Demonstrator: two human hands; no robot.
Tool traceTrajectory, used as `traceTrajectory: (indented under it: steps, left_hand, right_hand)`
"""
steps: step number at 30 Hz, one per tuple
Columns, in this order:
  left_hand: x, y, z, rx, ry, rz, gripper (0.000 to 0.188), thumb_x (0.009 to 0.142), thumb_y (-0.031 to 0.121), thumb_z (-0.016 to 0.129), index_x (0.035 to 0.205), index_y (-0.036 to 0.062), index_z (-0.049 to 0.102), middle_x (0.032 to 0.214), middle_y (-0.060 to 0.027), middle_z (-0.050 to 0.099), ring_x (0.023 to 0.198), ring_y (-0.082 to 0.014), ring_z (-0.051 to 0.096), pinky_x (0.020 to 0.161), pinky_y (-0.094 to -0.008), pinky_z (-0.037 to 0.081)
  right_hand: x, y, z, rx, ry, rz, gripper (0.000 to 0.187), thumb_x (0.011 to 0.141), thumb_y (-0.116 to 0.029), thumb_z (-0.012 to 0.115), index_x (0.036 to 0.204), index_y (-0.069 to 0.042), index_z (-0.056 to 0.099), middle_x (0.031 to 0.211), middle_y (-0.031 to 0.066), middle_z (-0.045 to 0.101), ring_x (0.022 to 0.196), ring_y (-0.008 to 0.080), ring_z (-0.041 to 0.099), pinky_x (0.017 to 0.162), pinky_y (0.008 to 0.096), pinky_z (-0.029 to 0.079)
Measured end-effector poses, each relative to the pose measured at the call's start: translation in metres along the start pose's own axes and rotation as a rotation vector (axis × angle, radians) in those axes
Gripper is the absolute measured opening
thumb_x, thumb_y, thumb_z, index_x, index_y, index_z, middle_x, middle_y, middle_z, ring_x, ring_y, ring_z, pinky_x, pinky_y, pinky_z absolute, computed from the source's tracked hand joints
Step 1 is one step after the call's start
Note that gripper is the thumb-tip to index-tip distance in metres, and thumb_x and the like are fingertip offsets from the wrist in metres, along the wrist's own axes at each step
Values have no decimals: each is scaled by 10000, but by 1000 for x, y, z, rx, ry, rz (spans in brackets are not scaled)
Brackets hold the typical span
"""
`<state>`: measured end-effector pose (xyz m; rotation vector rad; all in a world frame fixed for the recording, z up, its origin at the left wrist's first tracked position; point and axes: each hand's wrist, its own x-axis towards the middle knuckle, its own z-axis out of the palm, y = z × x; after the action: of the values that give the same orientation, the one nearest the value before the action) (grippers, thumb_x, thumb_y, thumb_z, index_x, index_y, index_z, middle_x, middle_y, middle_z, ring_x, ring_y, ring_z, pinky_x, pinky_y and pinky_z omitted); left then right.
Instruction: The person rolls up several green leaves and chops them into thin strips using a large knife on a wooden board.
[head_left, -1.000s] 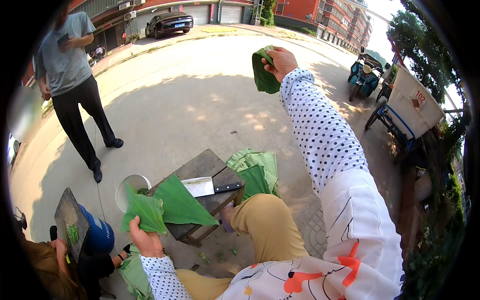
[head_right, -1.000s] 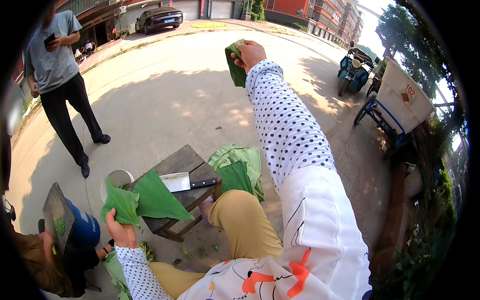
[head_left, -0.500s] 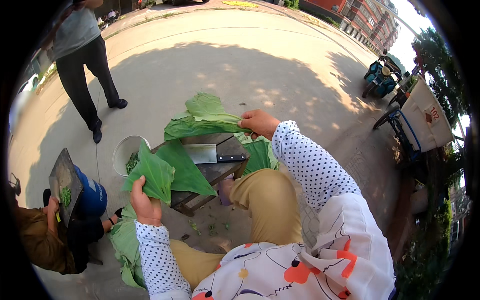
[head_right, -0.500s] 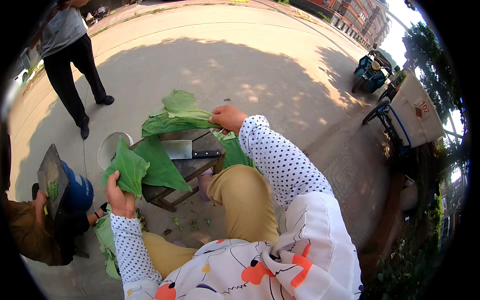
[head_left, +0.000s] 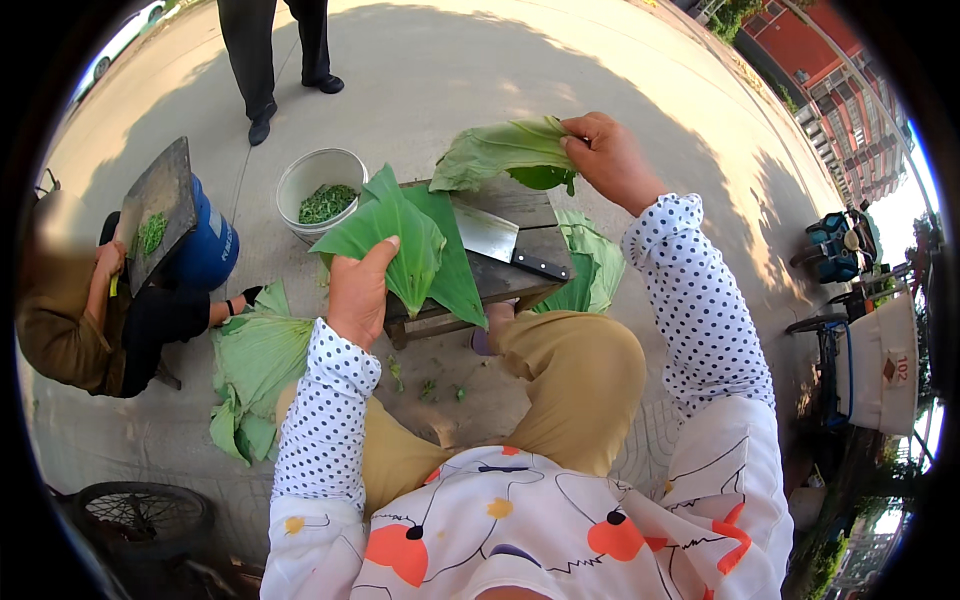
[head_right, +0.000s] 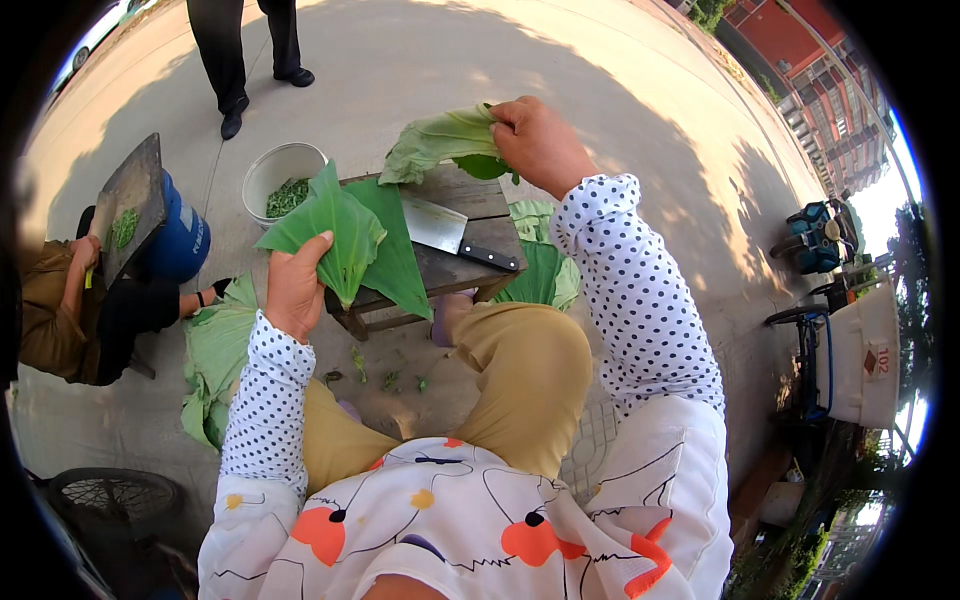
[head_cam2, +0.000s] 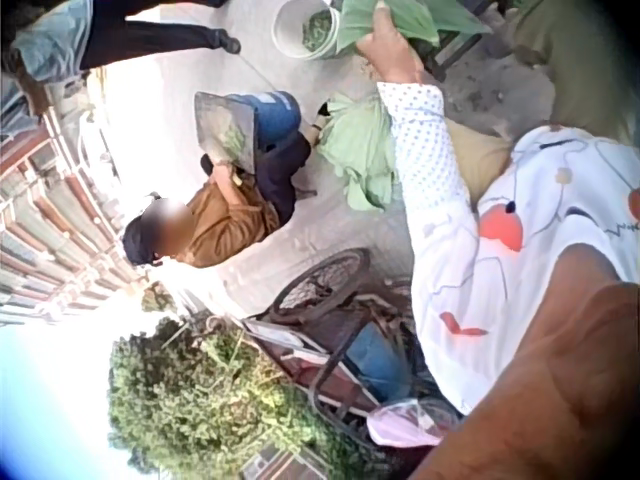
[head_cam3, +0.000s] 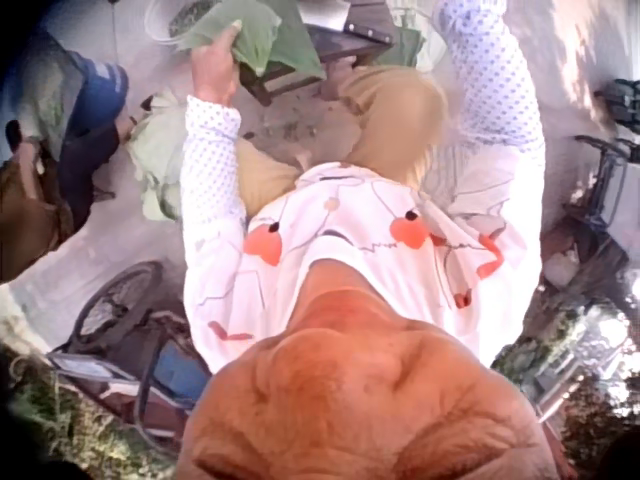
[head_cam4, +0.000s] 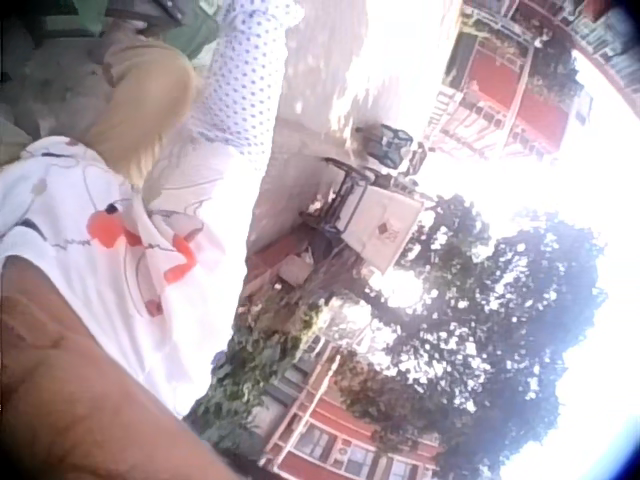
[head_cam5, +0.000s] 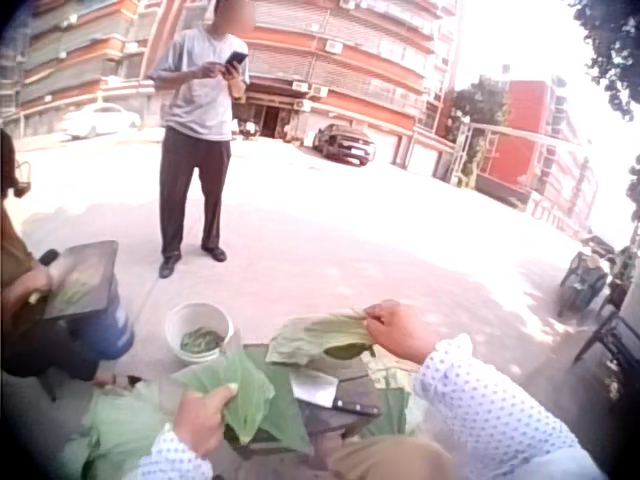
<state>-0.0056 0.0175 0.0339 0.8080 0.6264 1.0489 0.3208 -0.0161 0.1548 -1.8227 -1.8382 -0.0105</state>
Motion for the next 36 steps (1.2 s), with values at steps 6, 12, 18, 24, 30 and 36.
traceTrajectory:
  steps: [6,12,18,24,30,36]
  left_hand:
    - [-3,-17,10,11,79,-154,313,1011,-12,510,1317,16,569,1284,-96,643,1132,-223,650,949,-389,543]
    - [-15,-31,0,-229,155,-394,178,990,76,510,1129,28,611,1109,-65,670,1008,-220,663,836,-394,547]
    - [-3,-49,-1,-391,-65,-389,446,1015,278,348,1284,37,609,1299,-123,670,1208,-280,629,1065,-461,483]
    - [-25,6,25,-306,-98,-352,632,1076,556,311,1450,93,523,1440,-119,591,1312,-281,565,1105,-467,443]
    - [-15,-29,0,-159,35,-333,393,1048,309,541,1327,36,589,1275,-141,662,1128,-280,671,978,-442,542]
    - [-16,-5,-15,-319,66,-136,295,1013,134,516,1233,-32,621,1192,-154,691,1035,-305,701,906,-442,579]
  right_hand:
    - [-23,-117,28,-415,-269,-436,404,851,-55,656,1255,-42,667,1004,130,607,868,288,680,707,397,594]
    - [-82,-151,89,-320,-435,-509,536,766,-48,694,1271,100,590,998,147,605,885,291,676,728,369,593]
    - [-98,-138,94,-181,-434,-341,547,799,-56,657,1315,98,561,1019,186,620,890,320,687,723,408,583]
    - [-84,-157,91,-105,-416,-345,304,813,-72,672,1080,57,605,969,213,633,827,381,701,691,462,583]
    - [-96,-156,92,-7,-478,-373,321,915,-183,670,1149,35,634,971,199,644,857,384,694,703,457,581]
    - [-110,-137,79,232,-294,-314,272,936,-181,666,1151,-15,683,1026,180,674,965,392,661,847,460,554]
